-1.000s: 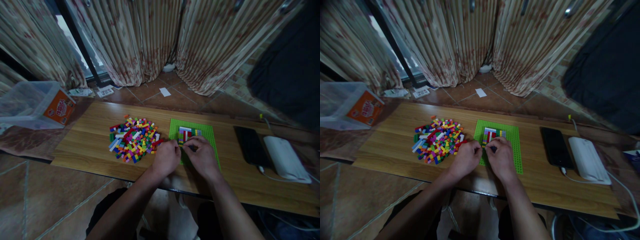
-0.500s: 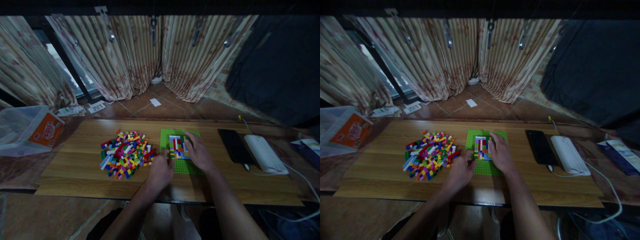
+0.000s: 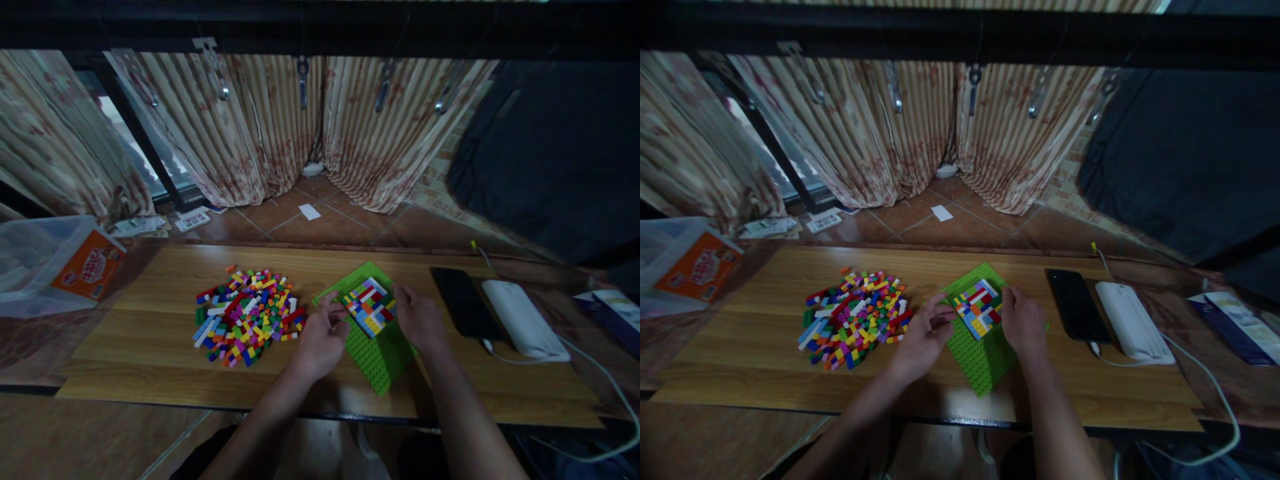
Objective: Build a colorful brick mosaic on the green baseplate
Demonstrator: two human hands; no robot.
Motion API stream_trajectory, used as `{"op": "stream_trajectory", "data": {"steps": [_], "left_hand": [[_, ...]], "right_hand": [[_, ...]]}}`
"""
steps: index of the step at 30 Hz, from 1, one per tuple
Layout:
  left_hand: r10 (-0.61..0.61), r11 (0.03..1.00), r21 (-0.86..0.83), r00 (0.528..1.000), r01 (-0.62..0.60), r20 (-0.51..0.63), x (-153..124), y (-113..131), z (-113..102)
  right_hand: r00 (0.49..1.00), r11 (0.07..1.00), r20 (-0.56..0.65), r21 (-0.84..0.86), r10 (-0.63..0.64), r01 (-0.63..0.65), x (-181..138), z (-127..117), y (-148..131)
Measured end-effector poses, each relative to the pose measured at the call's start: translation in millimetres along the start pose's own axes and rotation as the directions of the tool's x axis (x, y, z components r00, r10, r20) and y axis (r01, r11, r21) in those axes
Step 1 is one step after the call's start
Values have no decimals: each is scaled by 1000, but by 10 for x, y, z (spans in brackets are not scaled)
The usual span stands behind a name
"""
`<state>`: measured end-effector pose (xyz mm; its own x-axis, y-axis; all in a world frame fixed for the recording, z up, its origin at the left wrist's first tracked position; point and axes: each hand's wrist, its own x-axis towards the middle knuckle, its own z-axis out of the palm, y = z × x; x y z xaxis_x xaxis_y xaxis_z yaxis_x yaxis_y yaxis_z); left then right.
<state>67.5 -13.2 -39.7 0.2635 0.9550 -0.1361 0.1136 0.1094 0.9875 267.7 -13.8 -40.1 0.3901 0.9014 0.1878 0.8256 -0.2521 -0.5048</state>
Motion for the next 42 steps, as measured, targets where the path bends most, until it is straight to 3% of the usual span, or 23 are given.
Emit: {"op": "stream_trajectory", "data": {"steps": [8, 13, 16, 22, 26, 30, 36, 42], "left_hand": [[-10, 997, -79, 1000, 8, -23, 20, 78, -108], [7, 995, -96, 1000, -9, -14, 1, 51, -110], [40, 998, -55, 997, -43, -60, -4, 48, -171], [168, 985, 87, 962, -152, -217, 47, 97, -606], [219, 942, 306, 943, -137, -251, 32, 119, -942], [285, 843, 509, 948, -176, -143, -45, 95, -1093], [240, 700, 684, 970, -205, 45, -147, 135, -1069], [220, 536, 816, 969, -215, 111, -168, 169, -1034]], "right_hand": [[990, 999, 141, -11, -29, 31, -89, 31, -82], [992, 997, 99, -10, -76, 78, -103, 81, -102], [995, 999, 98, 35, -37, 34, -89, 59, -77], [991, 976, -23, 178, 128, -122, -40, -11, -67], [995, 990, 34, 101, 91, -94, -36, 32, -86], [997, 1000, 76, -14, 9, -8, -42, 88, -116], [989, 990, 116, -122, 89, -74, -27, 103, -179], [986, 991, 137, -103, 98, -84, -32, 81, -207]]}}
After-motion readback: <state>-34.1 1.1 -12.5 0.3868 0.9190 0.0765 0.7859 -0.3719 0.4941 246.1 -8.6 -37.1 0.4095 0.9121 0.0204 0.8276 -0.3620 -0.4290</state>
